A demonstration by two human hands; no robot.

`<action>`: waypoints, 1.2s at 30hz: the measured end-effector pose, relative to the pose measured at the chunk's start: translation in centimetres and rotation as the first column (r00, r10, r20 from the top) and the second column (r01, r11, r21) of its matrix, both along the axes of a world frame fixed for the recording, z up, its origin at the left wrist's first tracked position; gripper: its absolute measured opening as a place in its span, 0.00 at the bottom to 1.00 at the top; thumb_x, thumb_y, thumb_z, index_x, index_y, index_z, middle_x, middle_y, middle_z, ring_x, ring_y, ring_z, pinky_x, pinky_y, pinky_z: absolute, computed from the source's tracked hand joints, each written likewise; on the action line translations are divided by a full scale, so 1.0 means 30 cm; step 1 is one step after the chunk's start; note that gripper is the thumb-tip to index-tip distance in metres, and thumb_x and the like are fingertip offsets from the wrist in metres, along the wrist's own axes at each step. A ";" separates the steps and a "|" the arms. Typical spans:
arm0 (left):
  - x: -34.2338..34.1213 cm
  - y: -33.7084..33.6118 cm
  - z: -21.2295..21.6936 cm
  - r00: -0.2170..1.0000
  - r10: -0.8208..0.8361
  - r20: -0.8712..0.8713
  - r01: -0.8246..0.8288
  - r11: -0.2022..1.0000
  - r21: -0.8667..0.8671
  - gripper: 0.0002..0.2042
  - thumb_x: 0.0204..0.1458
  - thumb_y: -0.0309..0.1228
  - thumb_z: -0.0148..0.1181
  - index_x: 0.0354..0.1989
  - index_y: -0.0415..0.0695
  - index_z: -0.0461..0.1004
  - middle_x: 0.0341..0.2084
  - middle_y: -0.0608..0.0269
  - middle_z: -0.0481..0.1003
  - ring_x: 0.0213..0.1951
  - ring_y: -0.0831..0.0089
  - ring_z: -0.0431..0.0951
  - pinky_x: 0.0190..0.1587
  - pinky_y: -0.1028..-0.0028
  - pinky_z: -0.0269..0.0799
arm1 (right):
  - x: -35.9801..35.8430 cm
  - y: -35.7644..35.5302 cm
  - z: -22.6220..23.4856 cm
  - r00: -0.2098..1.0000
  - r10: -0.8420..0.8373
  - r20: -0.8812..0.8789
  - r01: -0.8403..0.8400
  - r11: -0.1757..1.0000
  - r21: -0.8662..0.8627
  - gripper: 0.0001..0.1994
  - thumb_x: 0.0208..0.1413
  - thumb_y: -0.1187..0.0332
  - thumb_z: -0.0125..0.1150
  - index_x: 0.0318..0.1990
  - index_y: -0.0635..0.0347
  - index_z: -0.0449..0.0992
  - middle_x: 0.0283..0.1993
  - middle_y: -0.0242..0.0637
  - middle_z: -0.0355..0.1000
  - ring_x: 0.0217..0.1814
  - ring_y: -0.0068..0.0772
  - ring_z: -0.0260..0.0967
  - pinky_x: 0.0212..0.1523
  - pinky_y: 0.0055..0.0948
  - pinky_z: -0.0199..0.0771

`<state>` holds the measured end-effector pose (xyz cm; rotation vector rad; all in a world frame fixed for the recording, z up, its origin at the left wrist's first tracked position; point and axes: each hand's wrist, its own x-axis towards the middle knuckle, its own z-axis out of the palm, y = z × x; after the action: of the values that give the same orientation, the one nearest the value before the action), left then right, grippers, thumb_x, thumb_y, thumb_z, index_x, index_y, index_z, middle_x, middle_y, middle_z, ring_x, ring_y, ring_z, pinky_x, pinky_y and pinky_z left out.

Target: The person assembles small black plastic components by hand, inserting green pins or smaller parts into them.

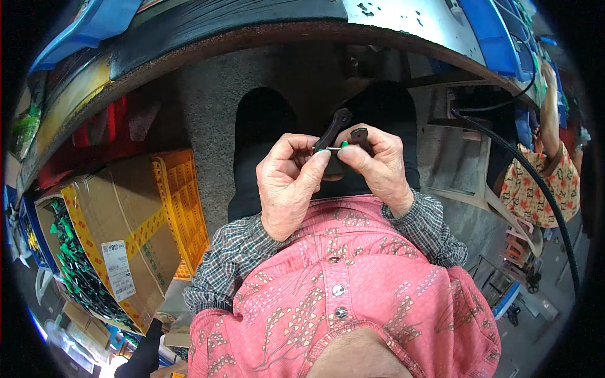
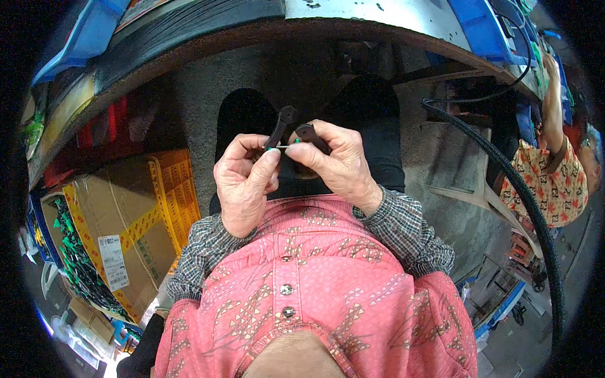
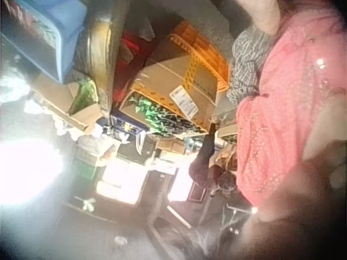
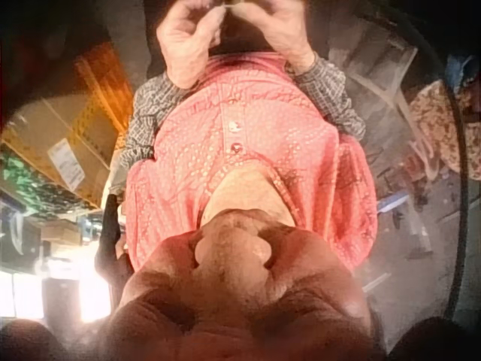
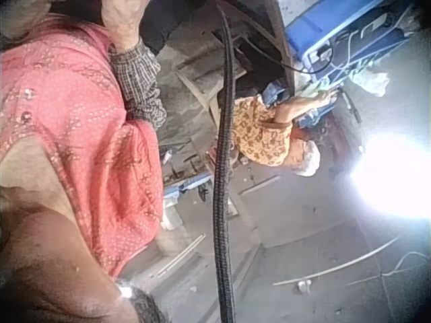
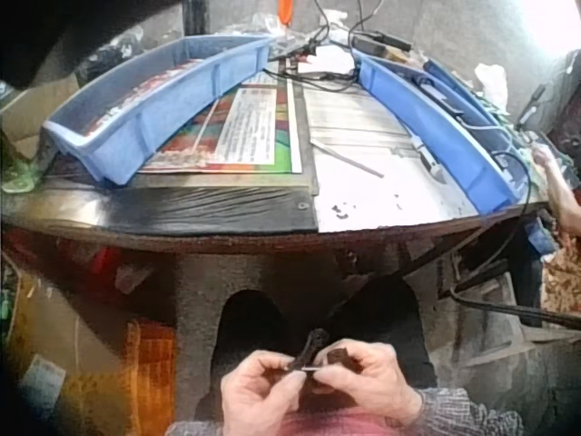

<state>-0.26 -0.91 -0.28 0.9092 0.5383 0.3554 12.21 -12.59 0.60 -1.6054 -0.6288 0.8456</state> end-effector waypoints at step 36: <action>0.006 0.004 0.007 0.999 0.036 0.036 -0.046 0.949 0.311 0.06 0.51 0.18 0.59 0.37 0.36 0.71 0.34 0.65 0.72 0.26 0.87 0.69 0.25 0.86 0.65 | 0.003 -0.011 -0.028 0.937 -0.008 -0.349 0.055 0.991 0.126 0.08 0.49 0.71 0.67 0.35 0.63 0.76 0.29 0.25 0.69 0.30 0.12 0.66 0.31 0.15 0.74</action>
<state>-0.08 -0.79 -0.07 1.1974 0.4807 0.5009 12.30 -12.93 -0.24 -1.2992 -0.3964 1.0131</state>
